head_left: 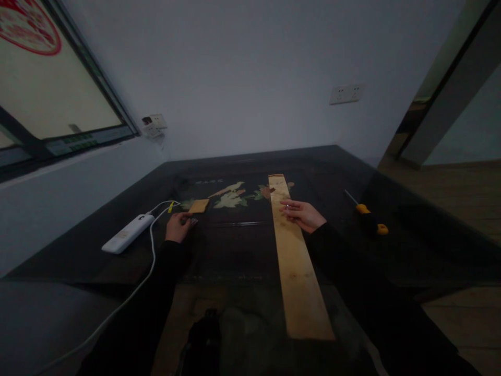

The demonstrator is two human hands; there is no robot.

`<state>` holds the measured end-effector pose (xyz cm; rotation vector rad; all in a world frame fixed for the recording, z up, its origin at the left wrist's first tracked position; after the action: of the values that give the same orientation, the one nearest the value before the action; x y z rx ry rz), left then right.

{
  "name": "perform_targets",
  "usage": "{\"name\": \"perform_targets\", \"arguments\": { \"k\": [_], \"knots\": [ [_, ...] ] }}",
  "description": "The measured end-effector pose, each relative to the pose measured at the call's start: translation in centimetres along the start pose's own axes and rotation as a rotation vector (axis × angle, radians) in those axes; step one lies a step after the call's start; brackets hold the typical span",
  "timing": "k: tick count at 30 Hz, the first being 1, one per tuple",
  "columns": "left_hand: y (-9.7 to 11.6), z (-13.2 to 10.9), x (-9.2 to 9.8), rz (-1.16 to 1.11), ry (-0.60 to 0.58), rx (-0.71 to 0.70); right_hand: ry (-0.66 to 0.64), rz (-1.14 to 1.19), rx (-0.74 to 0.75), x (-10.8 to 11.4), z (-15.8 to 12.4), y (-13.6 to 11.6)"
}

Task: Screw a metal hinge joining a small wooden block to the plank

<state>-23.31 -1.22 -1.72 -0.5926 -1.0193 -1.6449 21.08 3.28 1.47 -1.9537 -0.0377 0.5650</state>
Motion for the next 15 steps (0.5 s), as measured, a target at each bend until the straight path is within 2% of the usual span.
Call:
{"name": "perform_targets", "arguments": {
  "k": [5, 9, 12, 15],
  "knots": [
    [-0.2, 0.1, 0.1, -0.026, -0.011, 0.005, 0.016, -0.110, -0.009, -0.7, 0.2, 0.1],
    [-0.6, 0.0, 0.2, -0.045, -0.010, -0.034, -0.040, -0.320, -0.040, -2.2, 0.7, -0.6],
    [-1.0, 0.0, 0.1, -0.056, -0.011, -0.072, -0.098, -0.574, -0.037, -4.6, 1.4, -1.2],
    [-1.3, -0.1, -0.1, -0.048, -0.021, -0.065, -0.172, -0.848, -0.060, -8.4, 2.4, -1.2]
  ]
}}
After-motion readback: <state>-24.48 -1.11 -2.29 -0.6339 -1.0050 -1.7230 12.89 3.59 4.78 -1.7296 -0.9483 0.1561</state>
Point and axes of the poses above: each hand's wrist, its own z-axis towards the middle knuckle, its own x-axis out of the back of the hand, y = z × x, the point moved 1 cm from there along z, towards the middle knuckle, and after that the axes turned 14 degrees about -x, right-handed, at the moved point
